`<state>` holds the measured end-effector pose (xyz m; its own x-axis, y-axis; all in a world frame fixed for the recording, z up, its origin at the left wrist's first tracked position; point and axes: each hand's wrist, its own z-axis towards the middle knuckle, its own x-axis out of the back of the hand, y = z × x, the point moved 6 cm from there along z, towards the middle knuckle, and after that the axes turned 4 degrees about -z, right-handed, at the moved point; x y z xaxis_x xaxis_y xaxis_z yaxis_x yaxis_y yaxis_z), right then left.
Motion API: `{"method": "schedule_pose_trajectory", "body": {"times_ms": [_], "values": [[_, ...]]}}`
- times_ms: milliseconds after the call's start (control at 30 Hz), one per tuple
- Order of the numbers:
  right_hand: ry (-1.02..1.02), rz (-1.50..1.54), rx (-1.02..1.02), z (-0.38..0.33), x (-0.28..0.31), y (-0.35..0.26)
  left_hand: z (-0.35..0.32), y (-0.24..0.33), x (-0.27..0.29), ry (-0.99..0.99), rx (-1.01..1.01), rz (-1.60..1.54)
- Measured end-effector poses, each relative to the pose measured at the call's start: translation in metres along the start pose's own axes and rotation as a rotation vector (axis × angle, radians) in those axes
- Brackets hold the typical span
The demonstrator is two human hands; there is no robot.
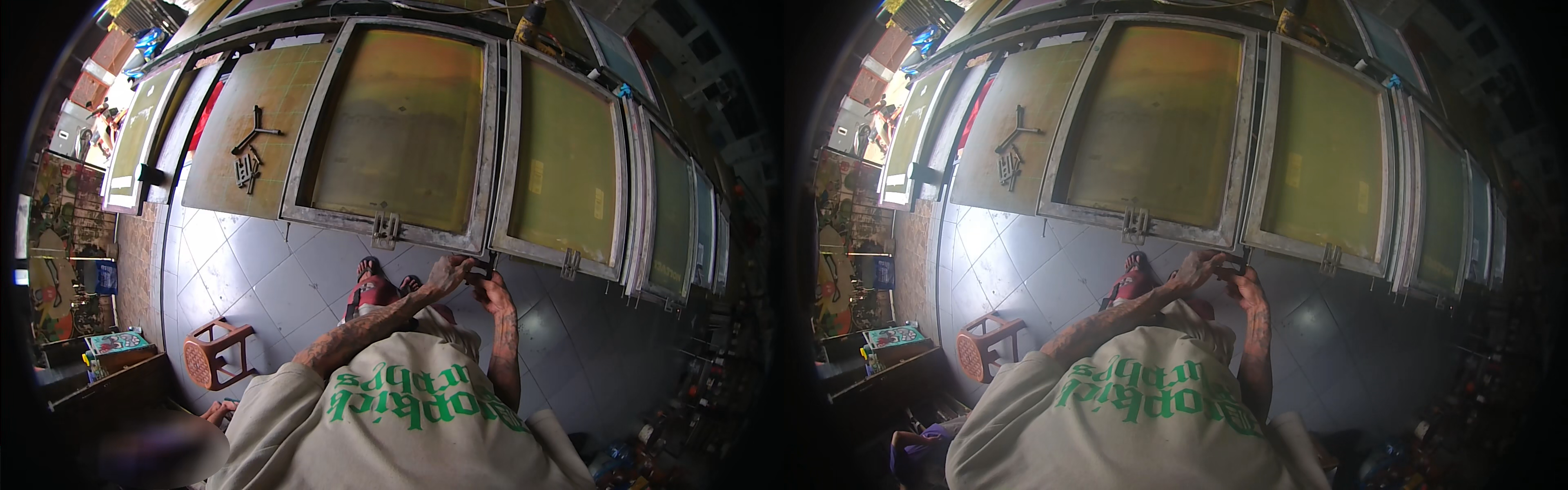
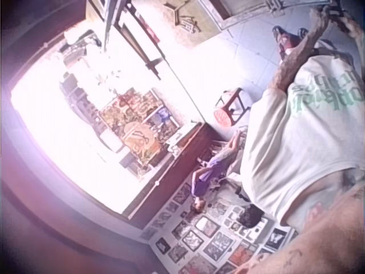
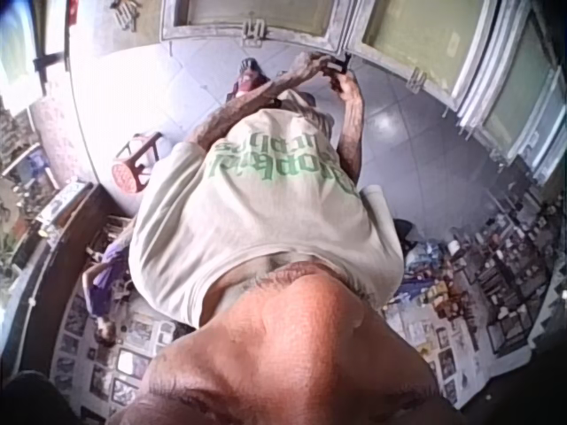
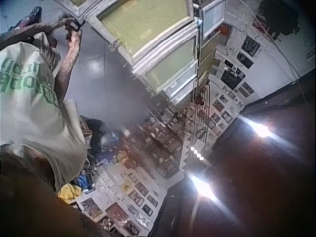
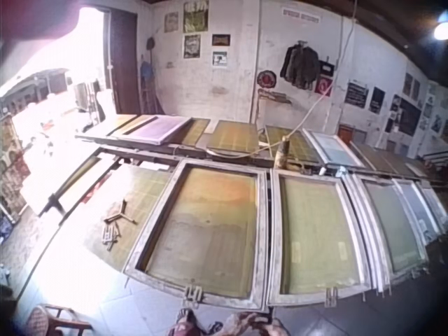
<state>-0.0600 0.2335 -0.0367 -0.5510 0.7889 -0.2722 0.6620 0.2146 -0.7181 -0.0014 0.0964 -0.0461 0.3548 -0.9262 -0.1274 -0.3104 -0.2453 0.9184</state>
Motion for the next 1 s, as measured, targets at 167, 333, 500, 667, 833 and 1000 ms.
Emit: {"method": "schedule_pose_trajectory", "body": {"times_ms": [167,333,500,667,833,1000], "values": [[-0.001,-0.004,-0.036,0.009,0.008,0.014,0.001,-0.007,0.004,0.044,0.181,0.111],[-0.065,0.035,-0.026,-0.004,-0.004,-0.005,-0.003,0.01,0.0,-0.049,0.073,0.033],[0.013,-0.058,0.007,0.005,0.007,0.006,-0.004,0.008,0.001,-0.031,0.129,0.09],[-0.017,0.008,-0.018,0.011,0.007,0.016,-0.005,0.004,0.005,0.023,0.164,0.145],[-0.011,0.054,-0.004,-0.001,-0.004,0.004,-0.003,0.003,0.001,-0.051,0.024,0.137],[-0.009,-0.086,-0.003,0.007,0.015,0.025,-0.007,0.009,-0.008,-0.119,0.026,0.185]]}}
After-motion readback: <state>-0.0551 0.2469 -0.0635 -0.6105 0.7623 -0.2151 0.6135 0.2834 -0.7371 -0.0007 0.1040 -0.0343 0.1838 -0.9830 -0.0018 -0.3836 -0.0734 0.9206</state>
